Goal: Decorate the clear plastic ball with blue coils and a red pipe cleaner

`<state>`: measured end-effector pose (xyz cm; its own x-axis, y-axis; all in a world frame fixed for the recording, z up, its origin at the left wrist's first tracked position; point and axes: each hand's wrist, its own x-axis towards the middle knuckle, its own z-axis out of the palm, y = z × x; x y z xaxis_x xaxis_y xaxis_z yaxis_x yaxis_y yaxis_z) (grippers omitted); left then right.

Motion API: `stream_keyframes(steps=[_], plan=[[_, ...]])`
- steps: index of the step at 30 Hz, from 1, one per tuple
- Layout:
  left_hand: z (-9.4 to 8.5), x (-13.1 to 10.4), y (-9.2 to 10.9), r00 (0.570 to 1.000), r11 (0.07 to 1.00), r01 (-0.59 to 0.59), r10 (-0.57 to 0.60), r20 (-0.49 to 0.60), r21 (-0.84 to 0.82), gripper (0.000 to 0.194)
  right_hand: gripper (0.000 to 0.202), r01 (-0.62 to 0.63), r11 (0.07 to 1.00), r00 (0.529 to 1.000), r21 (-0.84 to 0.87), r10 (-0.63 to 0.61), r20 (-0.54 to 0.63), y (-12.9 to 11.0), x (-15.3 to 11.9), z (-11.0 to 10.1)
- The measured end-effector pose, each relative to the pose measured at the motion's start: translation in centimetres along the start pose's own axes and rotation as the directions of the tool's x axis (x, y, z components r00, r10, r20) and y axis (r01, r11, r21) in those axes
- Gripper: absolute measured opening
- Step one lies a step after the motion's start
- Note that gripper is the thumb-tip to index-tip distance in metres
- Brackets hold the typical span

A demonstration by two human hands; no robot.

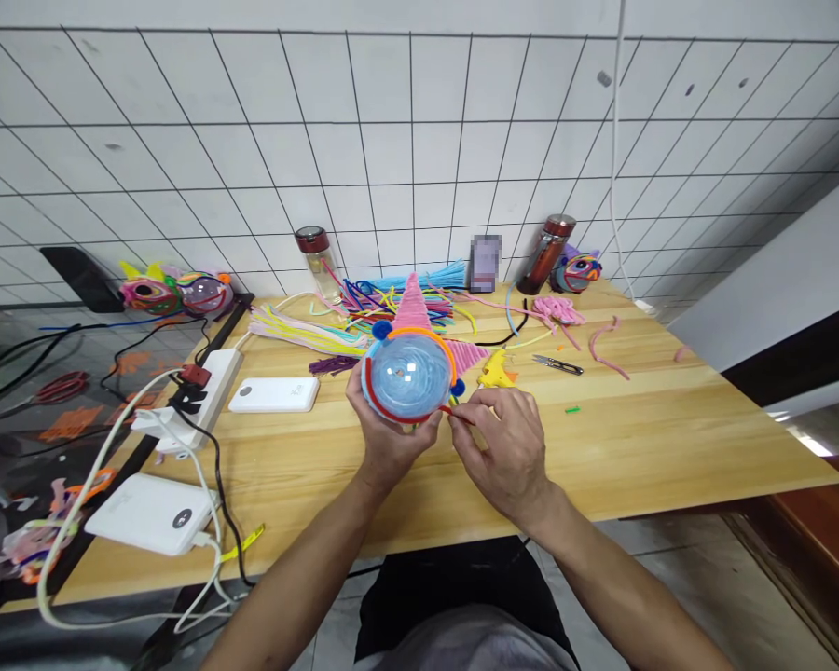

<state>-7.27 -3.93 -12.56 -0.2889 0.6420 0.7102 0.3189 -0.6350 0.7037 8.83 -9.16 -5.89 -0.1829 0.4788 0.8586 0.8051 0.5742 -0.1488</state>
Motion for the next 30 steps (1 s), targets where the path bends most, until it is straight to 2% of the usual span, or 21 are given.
stream_keyframes(steps=[3, 6, 8, 9, 10, 12, 13, 14, 15, 17, 20, 22, 24, 25, 27, 28, 30], plan=[[-0.2, 0.2, -0.1, 0.999, 0.999, -0.039, 0.039, -0.033, 0.008, 0.111, 0.021, -0.024, 1.000, 0.999, -0.007, 0.024, -0.036, 0.1, -0.8, -1.0], [-0.4, 0.3, -0.2, 0.998, 0.999, -0.036, 0.038, -0.056, 0.039, 0.116, 0.027, -0.045, 0.997, 0.997, 0.061, 0.049, -0.056, 0.5, -2.2, -2.2], [-0.4, 0.3, -0.3, 0.998, 0.999, -0.004, 0.006, -0.063, 0.037, 0.120, 0.024, -0.130, 0.974, 0.991, 0.185, 0.128, 0.027, 0.6, -3.2, -2.6], [-0.4, 0.3, -0.3, 0.998, 1.000, 0.013, -0.011, -0.066, 0.028, 0.121, 0.021, -0.224, 0.936, 0.973, 0.273, 0.201, 0.110, 0.5, -3.7, -2.5], [-0.3, 0.2, -0.2, 0.997, 0.999, 0.030, -0.029, -0.066, 0.015, 0.122, 0.018, -0.341, 0.865, 0.936, 0.367, 0.279, 0.214, 0.4, -4.1, -2.3], [-0.1, 0.1, -0.1, 0.996, 0.998, 0.056, -0.057, -0.062, -0.012, 0.121, 0.025, -0.572, 0.627, 0.818, 0.529, 0.384, 0.428, -0.2, -4.5, -1.2], [0.0, 0.1, -0.1, 0.996, 0.998, 0.064, -0.065, -0.055, -0.023, 0.120, 0.033, -0.641, 0.490, 0.767, 0.590, 0.399, 0.502, -0.6, -4.5, -0.5], [0.2, 0.0, 0.0, 0.997, 0.997, 0.069, -0.070, -0.043, -0.033, 0.120, 0.043, -0.673, 0.370, 0.737, 0.640, 0.401, 0.544, -1.1, -4.4, 0.3], [0.3, -0.1, 0.0, 0.997, 0.997, 0.072, -0.073, -0.028, -0.042, 0.121, 0.051, -0.679, 0.272, 0.723, 0.682, 0.407, 0.558, -1.5, -4.2, 1.2], [0.5, -0.2, 0.1, 0.997, 0.995, 0.075, -0.075, 0.004, -0.064, 0.125, 0.058, -0.657, 0.132, 0.714, 0.742, 0.423, 0.557, -2.4, -3.5, 2.5], [0.8, -0.2, 0.1, 0.996, 0.991, 0.093, -0.092, 0.023, -0.097, 0.128, 0.053, -0.622, 0.046, 0.710, 0.781, 0.454, 0.538, -3.1, -2.4, 3.6], [0.9, -0.1, 0.1, 0.995, 0.990, 0.095, -0.096, 0.004, -0.102, 0.125, 0.053, -0.622, 0.040, 0.711, 0.782, 0.447, 0.543, -2.9, -2.2, 3.5], [1.0, 0.0, 0.3, 0.997, 0.992, 0.072, -0.074, -0.020, -0.099, 0.123, 0.054, -0.647, 0.093, 0.712, 0.757, 0.429, 0.556, -1.9, -2.4, 3.1], [0.9, 0.1, 0.5, 0.998, 0.993, 0.063, -0.065, -0.022, -0.099, 0.122, 0.053, -0.665, 0.161, 0.713, 0.729, 0.426, 0.556, -1.1, -2.8, 2.8], [0.8, 0.4, 0.8, 0.998, 0.993, 0.055, -0.056, -0.004, -0.101, 0.119, 0.050, -0.692, 0.376, 0.718, 0.616, 0.450, 0.531, 1.3, -3.7, 2.1], [0.8, 0.6, 0.9, 0.999, 0.993, 0.054, -0.053, 0.006, -0.101, 0.118, 0.048, -0.688, 0.498, 0.726, 0.528, 0.460, 0.511, 2.8, -4.2, 1.8], [0.6, 1.0, 1.2, 0.999, 0.994, 0.037, -0.036, 0.016, -0.099, 0.118, 0.043, -0.635, 0.683, 0.759, 0.360, 0.465, 0.456, 6.4, -5.2, 1.1]])
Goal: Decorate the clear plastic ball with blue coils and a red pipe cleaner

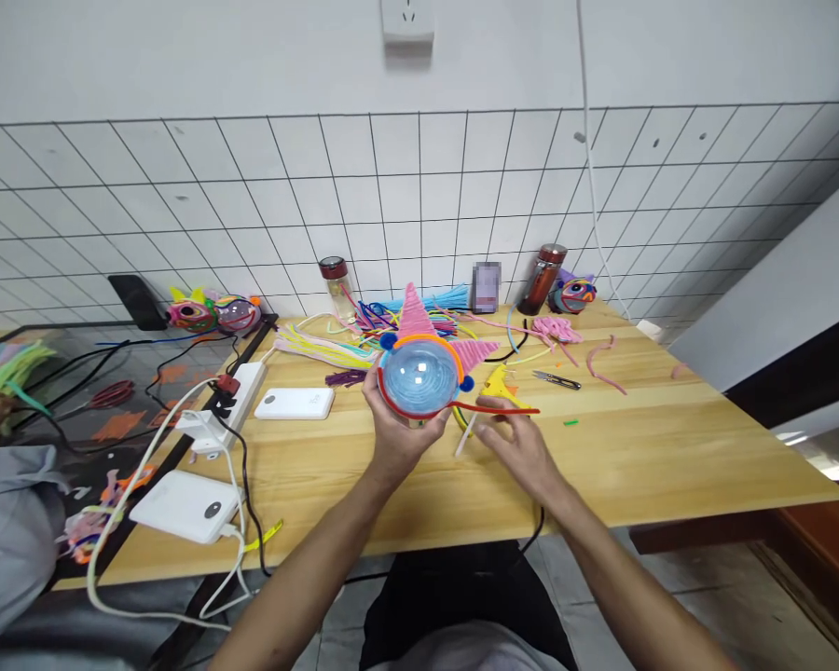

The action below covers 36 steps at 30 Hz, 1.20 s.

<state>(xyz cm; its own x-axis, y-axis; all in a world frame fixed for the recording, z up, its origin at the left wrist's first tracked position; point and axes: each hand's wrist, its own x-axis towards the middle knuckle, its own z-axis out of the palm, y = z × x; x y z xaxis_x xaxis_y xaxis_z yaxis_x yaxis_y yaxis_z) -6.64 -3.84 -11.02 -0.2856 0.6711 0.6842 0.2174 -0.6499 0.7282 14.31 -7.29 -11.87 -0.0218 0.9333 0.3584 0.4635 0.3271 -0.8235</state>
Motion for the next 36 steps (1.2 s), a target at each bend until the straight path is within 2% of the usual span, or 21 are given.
stream_keyframes(steps=[3, 5, 9, 12, 16, 19, 23, 30, 33, 36], plan=[[-0.4, 0.9, 0.4, 0.999, 0.999, -0.046, 0.046, 0.019, 0.005, 0.117, 0.037, 0.082, 0.948, 0.992, -0.309, -0.107, -0.066, 4.3, 1.3, -4.1], [-0.5, 1.8, 0.7, 0.997, 0.998, -0.067, 0.066, 0.034, 0.007, 0.116, 0.038, 0.027, 0.858, 0.995, -0.513, -0.072, -0.067, 6.7, 2.2, -6.7], [0.0, 4.2, 1.3, 0.997, 0.997, -0.081, 0.081, -0.009, -0.007, 0.111, 0.038, -0.095, 0.793, 0.991, -0.602, 0.016, -0.135, 9.4, 3.3, -10.5], [1.0, 6.2, 1.7, 0.997, 0.996, -0.081, 0.081, 0.004, -0.039, 0.113, 0.040, -0.144, 0.754, 0.989, -0.641, 0.083, -0.124, 9.7, 3.8, -11.6], [2.4, 8.3, 1.8, 0.991, 0.990, -0.133, 0.132, -0.015, -0.054, 0.111, 0.041, -0.169, 0.715, 0.985, -0.678, 0.155, -0.082, 8.9, 4.1, -11.1], [3.2, 9.5, 1.3, 0.984, 0.981, -0.178, 0.177, -0.029, -0.076, 0.110, 0.034, -0.190, 0.698, 0.976, -0.691, 0.210, -0.057, 7.7, 3.8, -9.7], [4.1, 10.6, 0.0, 0.983, 0.979, -0.184, 0.182, -0.039, -0.092, 0.115, 0.031, -0.187, 0.684, 0.967, -0.705, 0.256, -0.008, 5.8, 3.2, -7.7], [4.2, 10.6, -0.5, 0.981, 0.979, -0.191, 0.192, 0.007, -0.074, 0.115, 0.034, 0.004, 0.609, 0.986, -0.793, 0.131, 0.105, 3.4, 4.3, -4.6], [3.8, 10.6, -0.4, 0.981, 0.980, -0.193, 0.193, 0.004, -0.047, 0.116, 0.032, -0.032, 0.647, 0.993, -0.762, 0.110, 0.052, 3.5, 5.2, -5.0], [3.4, 11.2, -0.5, 0.976, 0.976, -0.215, 0.213, -0.038, -0.044, 0.115, 0.032, -0.117, 0.656, 0.990, -0.746, 0.139, -0.034, 4.3, 5.5, -6.9]])
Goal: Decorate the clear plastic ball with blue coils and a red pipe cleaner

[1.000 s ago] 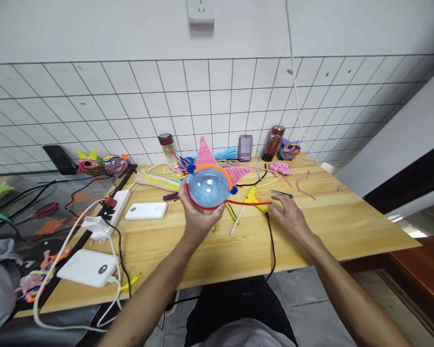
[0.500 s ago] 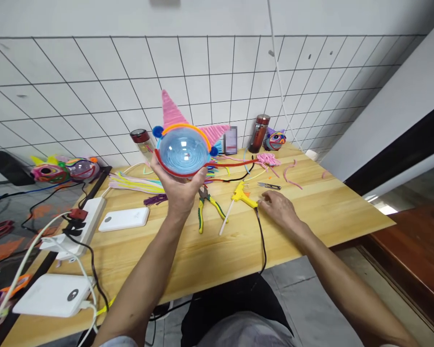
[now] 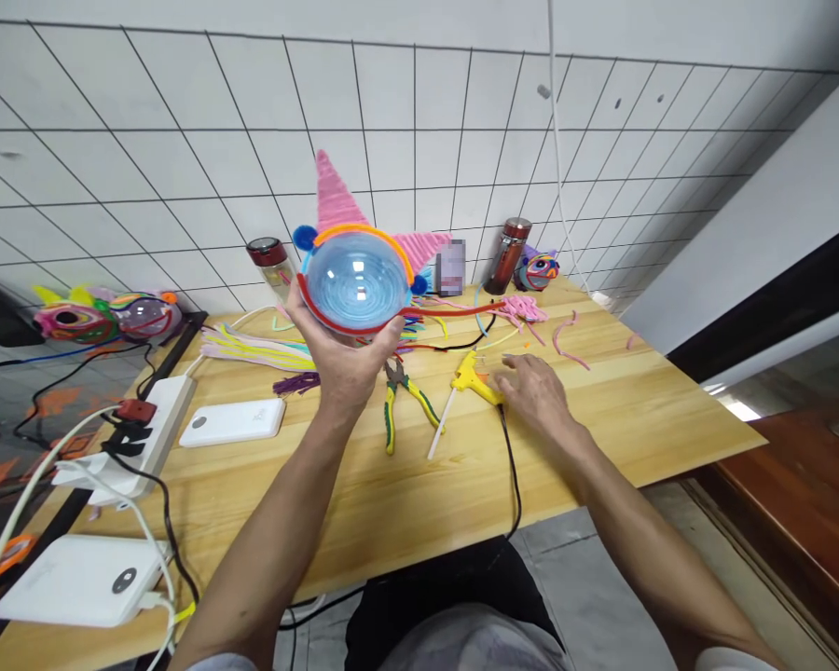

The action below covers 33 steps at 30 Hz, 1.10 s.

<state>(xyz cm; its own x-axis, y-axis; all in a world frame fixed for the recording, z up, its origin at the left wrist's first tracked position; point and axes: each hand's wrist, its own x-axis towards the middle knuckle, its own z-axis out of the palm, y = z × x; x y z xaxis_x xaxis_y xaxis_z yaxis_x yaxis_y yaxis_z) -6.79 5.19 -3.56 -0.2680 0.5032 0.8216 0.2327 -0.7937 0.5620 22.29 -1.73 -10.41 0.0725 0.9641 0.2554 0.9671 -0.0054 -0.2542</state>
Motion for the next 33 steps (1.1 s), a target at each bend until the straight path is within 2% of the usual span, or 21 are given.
stream_keyframes(steps=[3, 6, 9, 13, 16, 18, 21, 24, 26, 29, 31, 32, 33], plan=[[-0.2, 0.7, -0.4, 0.999, 0.998, -0.036, 0.035, -0.024, -0.046, 0.112, 0.030, -0.031, 0.999, 0.999, 0.019, 0.031, 0.018, 1.2, -0.8, -0.5], [-0.2, 1.3, -0.9, 0.999, 0.997, -0.035, 0.032, -0.042, -0.076, 0.116, 0.025, 0.050, 0.994, 0.994, 0.095, -0.059, 0.096, -0.5, -2.4, -0.7], [-0.3, 1.8, -1.2, 0.999, 0.999, 0.013, -0.014, -0.040, -0.041, 0.124, 0.026, 0.145, 0.978, 0.970, 0.152, -0.171, 0.170, -5.4, -3.2, -0.8], [-0.5, 2.3, -1.0, 0.998, 0.998, 0.050, -0.051, -0.035, -0.032, 0.129, 0.043, 0.125, 0.992, 0.943, -0.015, -0.114, 0.312, -13.2, -2.0, -0.2], [-0.7, 2.4, -0.4, 0.997, 0.998, 0.060, -0.060, -0.055, -0.003, 0.130, 0.067, 0.149, 0.981, 0.918, -0.121, -0.092, 0.386, -16.9, -0.6, 1.2], [-0.8, 2.3, 0.1, 0.996, 0.999, 0.047, -0.045, -0.081, 0.013, 0.127, 0.078, 0.128, 0.982, 0.907, -0.141, -0.059, 0.417, -17.9, 0.1, 2.4], [-0.8, 2.1, 0.6, 0.995, 1.000, 0.012, -0.012, -0.103, -0.004, 0.122, 0.088, 0.098, 0.985, 0.892, -0.139, -0.025, 0.451, -18.3, 0.8, 3.5], [-0.8, 2.0, 1.2, 0.993, 1.000, -0.007, 0.007, -0.118, 0.002, 0.118, 0.083, 0.105, 0.984, 0.886, -0.146, -0.026, 0.462, -18.5, 1.4, 3.6], [-1.0, 2.0, 1.6, 0.992, 1.000, -0.001, 0.003, -0.123, 0.015, 0.117, 0.074, 0.113, 0.983, 0.886, -0.148, -0.032, 0.463, -18.8, 1.7, 3.0], [-1.3, 2.0, 2.1, 0.992, 1.000, -0.009, 0.011, -0.130, 0.018, 0.117, 0.059, 0.150, 0.981, 0.898, -0.126, -0.082, 0.433, -18.9, 1.3, 0.7], [-1.6, 2.1, 2.4, 0.990, 0.999, -0.027, 0.029, -0.135, 0.018, 0.115, 0.045, 0.228, 0.971, 0.927, -0.070, -0.195, 0.321, -18.4, 0.3, -1.8], [-1.6, 2.2, 2.5, 0.990, 0.999, -0.037, 0.039, -0.137, 0.017, 0.114, 0.036, 0.289, 0.957, 0.936, -0.036, -0.275, 0.218, -17.9, -0.2, -3.2], [-1.7, 2.2, 2.6, 0.989, 0.999, -0.048, 0.049, -0.137, 0.015, 0.113, 0.028, 0.394, 0.919, 0.917, 0.012, -0.392, -0.068, -17.5, -0.7, -4.7]])
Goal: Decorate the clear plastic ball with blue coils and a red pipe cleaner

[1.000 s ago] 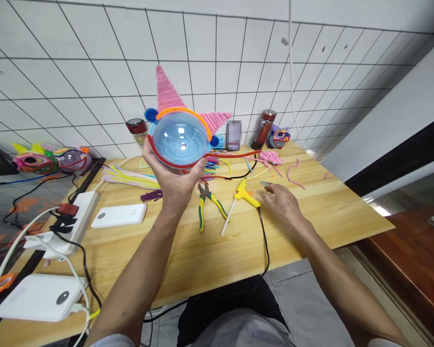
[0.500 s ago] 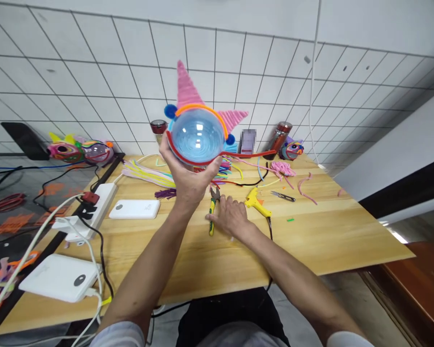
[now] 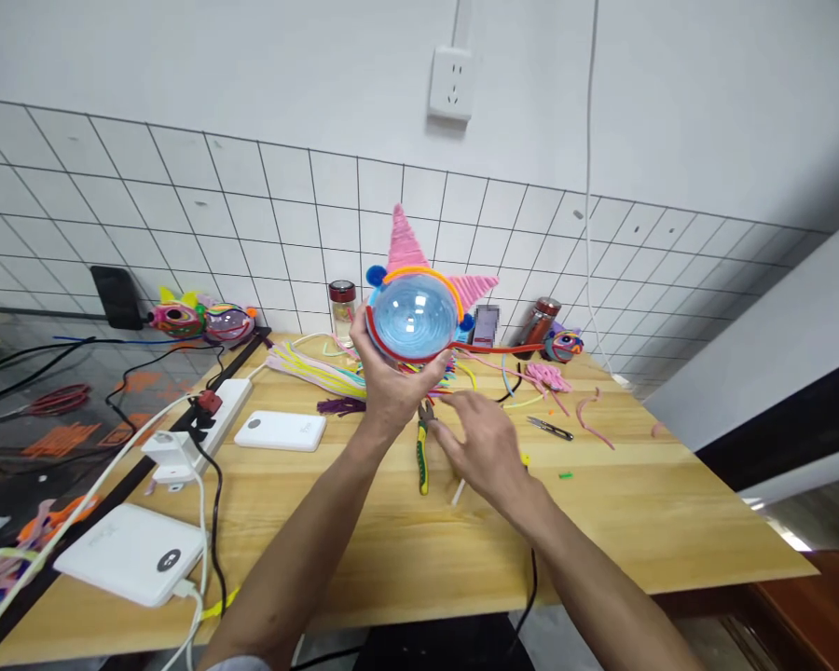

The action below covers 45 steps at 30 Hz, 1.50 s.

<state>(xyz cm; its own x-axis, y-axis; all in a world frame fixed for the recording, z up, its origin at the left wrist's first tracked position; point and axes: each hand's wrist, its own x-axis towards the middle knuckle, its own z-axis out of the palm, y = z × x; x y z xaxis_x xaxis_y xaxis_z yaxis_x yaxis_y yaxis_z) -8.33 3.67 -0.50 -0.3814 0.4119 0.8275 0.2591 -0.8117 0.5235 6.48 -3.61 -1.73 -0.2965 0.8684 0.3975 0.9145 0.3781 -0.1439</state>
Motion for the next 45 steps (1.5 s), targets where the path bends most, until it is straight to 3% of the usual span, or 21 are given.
stream_keyframes(steps=[1, 2, 3, 4, 5, 10, 15, 24, 32, 35, 38, 40, 42, 44, 45], plan=[[0.0, 0.0, 0.1, 1.000, 1.000, -0.010, 0.010, 0.000, -0.005, 0.113, 0.024, 0.121, 0.993, 0.952, 0.006, -0.114, -0.284, 0.2, -0.4, -1.5], [0.1, -0.1, 0.2, 1.000, 1.000, -0.018, 0.018, 0.002, -0.010, 0.112, 0.024, 0.202, 0.979, 0.860, -0.027, -0.191, -0.473, 0.4, -0.7, -3.0], [0.2, -0.2, 0.3, 1.000, 1.000, -0.021, 0.021, 0.006, -0.018, 0.111, 0.027, 0.240, 0.968, 0.774, -0.073, -0.236, -0.587, 0.6, -0.7, -4.2], [0.3, -0.3, 0.3, 1.000, 0.999, -0.018, 0.018, 0.010, -0.027, 0.109, 0.031, 0.248, 0.961, 0.727, -0.118, -0.266, -0.633, 0.8, -0.6, -5.2], [0.4, -0.5, 0.4, 1.000, 0.999, -0.009, 0.010, 0.013, -0.035, 0.108, 0.032, 0.242, 0.958, 0.711, -0.155, -0.284, -0.643, 0.9, -0.2, -6.0], [0.6, -1.1, 0.7, 0.999, 0.998, 0.029, -0.028, 0.031, -0.050, 0.108, 0.015, 0.238, 0.952, 0.764, -0.193, -0.306, -0.568, 1.6, 1.8, -6.4], [0.6, -1.2, 0.9, 0.999, 0.999, 0.025, -0.024, 0.023, -0.033, 0.110, 0.013, 0.255, 0.949, 0.707, -0.187, -0.315, -0.633, 1.3, 1.7, -5.6], [0.5, -1.1, 1.3, 1.000, 1.000, -0.006, 0.006, 0.012, -0.029, 0.107, 0.014, 0.296, 0.928, 0.644, -0.226, -0.368, -0.671, 0.3, 0.8, -6.4], [0.6, -1.3, 1.3, 1.000, 0.999, 0.027, -0.027, 0.013, -0.020, 0.112, 0.018, 0.284, 0.923, 0.675, -0.261, -0.385, -0.629, 0.1, 0.5, -7.4], [0.5, -1.1, 1.2, 0.999, 0.999, 0.040, -0.040, -0.007, -0.004, 0.110, 0.035, 0.235, 0.944, 0.657, -0.229, -0.328, -0.679, -0.3, -1.2, -8.1], [0.1, -0.6, 1.0, 0.998, 0.999, 0.041, -0.039, -0.048, 0.028, 0.109, 0.038, 0.261, 0.957, 0.660, -0.130, -0.275, -0.699, -0.7, -3.8, -6.4], [-0.2, -0.2, 1.0, 0.997, 0.999, 0.021, -0.017, -0.079, 0.043, 0.110, 0.025, 0.309, 0.951, 0.769, -0.030, -0.268, -0.580, -0.8, -5.1, -3.5], [-0.4, 0.3, 1.2, 0.994, 0.998, 0.000, 0.006, -0.107, 0.057, 0.110, 0.016, 0.229, 0.973, 0.907, -0.002, -0.214, -0.362, -1.0, -5.6, 0.0], [-0.7, 0.6, 1.3, 0.992, 0.998, -0.022, 0.029, -0.124, 0.063, 0.108, 0.016, 0.122, 0.993, 0.986, -0.007, -0.122, -0.116, -1.2, -5.3, 3.1], [-0.8, 0.8, 1.3, 0.991, 0.997, -0.033, 0.041, -0.131, 0.063, 0.107, 0.022, 0.056, 0.998, 0.998, -0.030, -0.056, 0.011, -1.4, -4.8, 4.2]])
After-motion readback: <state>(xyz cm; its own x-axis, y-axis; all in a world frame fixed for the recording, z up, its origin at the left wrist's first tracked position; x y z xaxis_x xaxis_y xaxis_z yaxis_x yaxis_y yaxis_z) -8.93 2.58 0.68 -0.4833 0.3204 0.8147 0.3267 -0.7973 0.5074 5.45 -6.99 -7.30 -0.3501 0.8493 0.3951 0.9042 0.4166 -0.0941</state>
